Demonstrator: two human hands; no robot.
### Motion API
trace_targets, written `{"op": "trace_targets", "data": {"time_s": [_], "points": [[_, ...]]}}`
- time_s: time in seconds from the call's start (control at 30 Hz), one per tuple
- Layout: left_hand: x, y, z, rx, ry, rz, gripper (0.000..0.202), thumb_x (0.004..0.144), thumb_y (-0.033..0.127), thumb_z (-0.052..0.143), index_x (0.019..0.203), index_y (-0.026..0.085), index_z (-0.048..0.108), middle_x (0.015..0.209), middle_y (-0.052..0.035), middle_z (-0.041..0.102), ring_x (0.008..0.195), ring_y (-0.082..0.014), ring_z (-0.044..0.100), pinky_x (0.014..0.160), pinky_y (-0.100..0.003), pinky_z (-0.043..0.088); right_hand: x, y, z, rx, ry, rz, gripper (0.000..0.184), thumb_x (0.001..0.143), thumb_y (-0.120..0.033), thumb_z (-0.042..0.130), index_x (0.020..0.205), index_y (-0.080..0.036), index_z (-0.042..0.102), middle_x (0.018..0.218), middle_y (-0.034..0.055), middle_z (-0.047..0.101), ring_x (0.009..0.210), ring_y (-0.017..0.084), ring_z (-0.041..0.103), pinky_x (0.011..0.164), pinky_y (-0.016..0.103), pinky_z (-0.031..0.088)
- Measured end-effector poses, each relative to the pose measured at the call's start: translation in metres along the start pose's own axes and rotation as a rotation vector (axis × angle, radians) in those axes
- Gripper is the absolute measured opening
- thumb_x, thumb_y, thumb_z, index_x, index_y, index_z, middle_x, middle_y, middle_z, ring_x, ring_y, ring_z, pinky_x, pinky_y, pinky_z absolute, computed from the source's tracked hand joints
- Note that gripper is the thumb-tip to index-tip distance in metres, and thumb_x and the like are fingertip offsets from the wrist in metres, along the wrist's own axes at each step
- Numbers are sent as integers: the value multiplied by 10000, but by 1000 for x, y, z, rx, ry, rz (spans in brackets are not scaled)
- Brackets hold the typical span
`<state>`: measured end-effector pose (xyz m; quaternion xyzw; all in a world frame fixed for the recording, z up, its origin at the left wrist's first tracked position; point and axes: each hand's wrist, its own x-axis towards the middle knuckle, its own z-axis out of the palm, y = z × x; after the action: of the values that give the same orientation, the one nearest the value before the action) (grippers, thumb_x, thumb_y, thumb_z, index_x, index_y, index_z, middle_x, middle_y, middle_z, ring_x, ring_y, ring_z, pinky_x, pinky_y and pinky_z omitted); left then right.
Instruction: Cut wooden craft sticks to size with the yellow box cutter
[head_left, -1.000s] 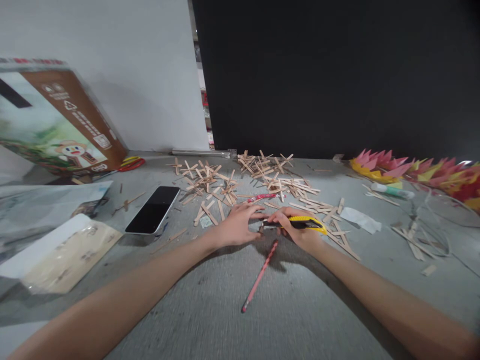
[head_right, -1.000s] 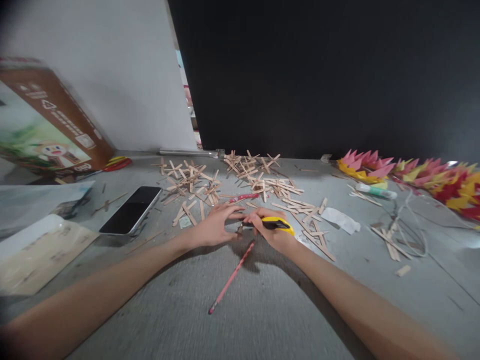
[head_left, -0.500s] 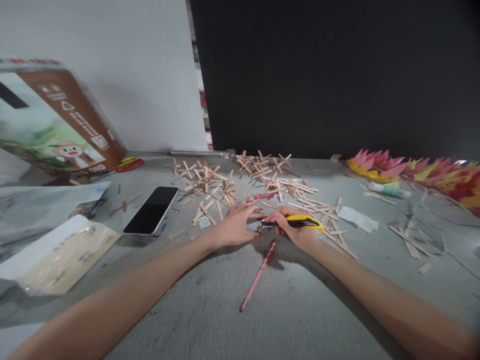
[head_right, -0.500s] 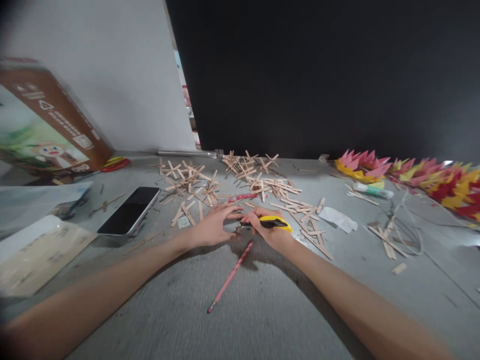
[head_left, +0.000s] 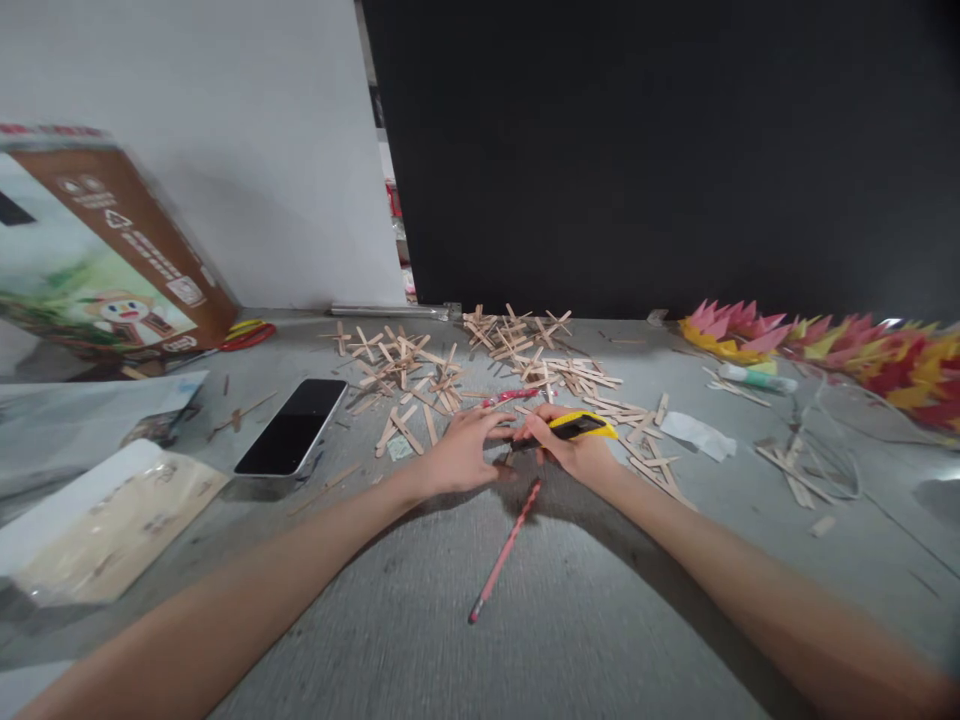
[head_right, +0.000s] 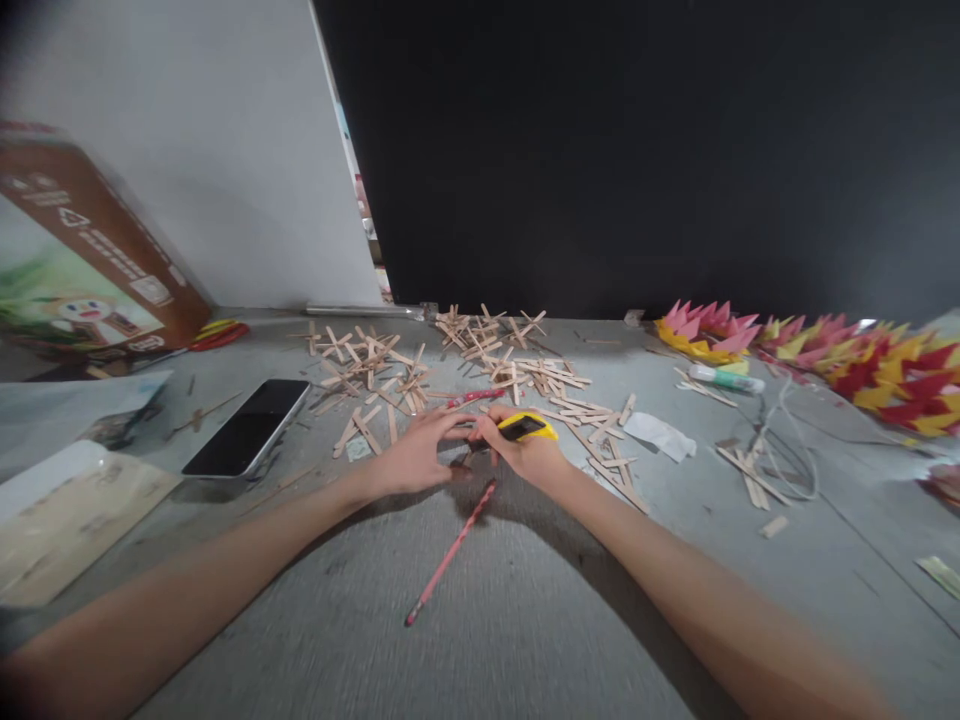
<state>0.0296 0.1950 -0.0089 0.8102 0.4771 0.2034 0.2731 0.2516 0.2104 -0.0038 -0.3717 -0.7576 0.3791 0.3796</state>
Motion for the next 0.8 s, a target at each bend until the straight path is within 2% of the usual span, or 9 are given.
{"op": "trace_targets", "data": {"time_s": [0.3,0.43,0.57,0.8], "points": [[-4,1,-1,69,3,62,735,808,400,751,1488,302,489,1545,-113,516,1515,-380,345,1215,-584,305,-8,3,2,29,35,-12,396,1005,-571,545,824,-263,715,624,6,671,568,179,631,653,340,532],[-6,4,-2,61,39,98,636,850,380,702,1454,305,517,1514,-89,547,1489,-350,388,1227,-544,308,-10,6,4,52,54,-19,408,1001,-572,550,833,-248,730,701,27,720,560,170,630,626,327,522],[-8,6,-2,19,75,96,572,872,367,678,1417,263,539,1467,-108,571,1407,-331,475,1192,-505,371,-13,5,5,51,60,-16,412,1010,-559,543,871,-234,754,705,34,721,545,160,622,591,308,506],[-10,3,2,-41,128,110,544,855,251,663,1386,233,547,1366,-126,595,1333,-310,520,1153,-488,412,-14,-2,5,31,77,-29,417,1017,-535,536,858,-214,749,721,37,721,520,151,628,560,294,492]]}}
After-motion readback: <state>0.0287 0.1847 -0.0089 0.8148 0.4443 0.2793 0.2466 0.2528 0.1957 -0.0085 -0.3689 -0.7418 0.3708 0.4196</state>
